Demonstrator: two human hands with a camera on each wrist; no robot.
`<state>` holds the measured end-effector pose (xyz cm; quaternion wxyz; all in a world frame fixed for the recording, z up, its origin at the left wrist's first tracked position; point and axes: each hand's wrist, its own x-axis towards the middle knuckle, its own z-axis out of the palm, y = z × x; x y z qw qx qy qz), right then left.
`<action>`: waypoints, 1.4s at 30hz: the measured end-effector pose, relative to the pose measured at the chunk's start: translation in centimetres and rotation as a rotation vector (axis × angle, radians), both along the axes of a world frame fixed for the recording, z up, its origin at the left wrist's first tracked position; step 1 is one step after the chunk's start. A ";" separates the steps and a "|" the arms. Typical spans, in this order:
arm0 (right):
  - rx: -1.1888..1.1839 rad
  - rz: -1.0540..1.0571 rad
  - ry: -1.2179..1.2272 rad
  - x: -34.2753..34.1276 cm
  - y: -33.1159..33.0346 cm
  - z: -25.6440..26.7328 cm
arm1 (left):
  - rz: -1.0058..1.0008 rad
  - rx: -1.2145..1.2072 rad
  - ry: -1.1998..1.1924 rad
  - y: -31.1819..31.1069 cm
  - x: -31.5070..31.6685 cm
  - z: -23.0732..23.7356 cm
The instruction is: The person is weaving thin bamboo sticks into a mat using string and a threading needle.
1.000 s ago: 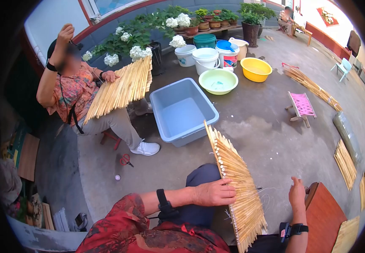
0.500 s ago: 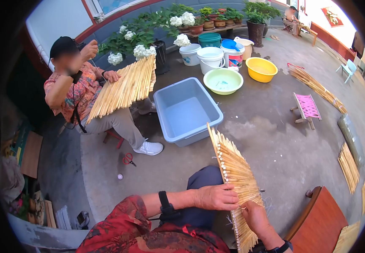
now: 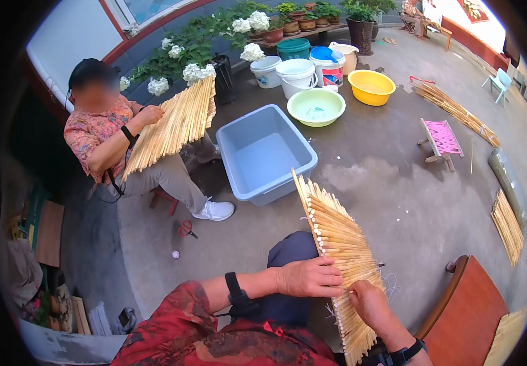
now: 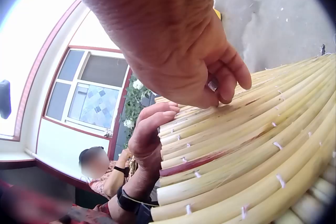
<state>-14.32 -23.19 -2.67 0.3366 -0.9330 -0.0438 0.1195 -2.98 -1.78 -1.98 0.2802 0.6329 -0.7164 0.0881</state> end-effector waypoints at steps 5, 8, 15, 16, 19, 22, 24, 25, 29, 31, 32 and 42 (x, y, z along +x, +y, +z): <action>0.156 0.030 0.019 0.5 -0.9 0.6 | 0.015 0.001 -0.027 -0.1 0.1 0.3; 0.270 -0.074 0.013 0.5 -1.5 0.2 | 0.044 0.002 -0.041 0.1 0.1 0.6; 0.191 -0.011 -0.109 0.5 -0.6 0.6 | 0.093 0.036 0.057 0.4 -0.1 1.2; 0.128 -0.010 -0.143 0.6 -0.3 0.4 | 0.105 0.042 0.057 0.5 0.0 1.0; 0.037 0.030 -0.226 1.1 0.1 -0.8 | 0.126 0.047 0.060 0.4 -0.2 1.3; -0.024 0.096 -0.302 1.8 0.3 -1.3 | 0.122 0.052 0.044 0.3 -0.2 1.3; -0.061 0.120 -0.326 2.2 0.6 -1.4 | 0.110 0.055 0.027 0.5 -0.1 1.4; -0.045 0.147 -0.336 2.4 0.7 -1.5 | 0.100 0.070 0.021 0.5 -0.1 1.5; 0.312 -0.038 -0.195 2.1 0.3 -0.7 | 0.077 0.080 0.016 0.3 0.0 1.6; 0.713 -0.221 0.160 2.3 -0.6 0.1 | 0.066 0.068 0.025 0.2 0.1 1.6; 0.768 -0.226 0.394 2.4 -1.0 1.2 | 0.056 0.077 0.018 0.2 0.2 1.6; 0.635 0.020 0.441 0.5 -2.8 3.9 | 0.047 0.088 0.028 0.1 0.3 1.6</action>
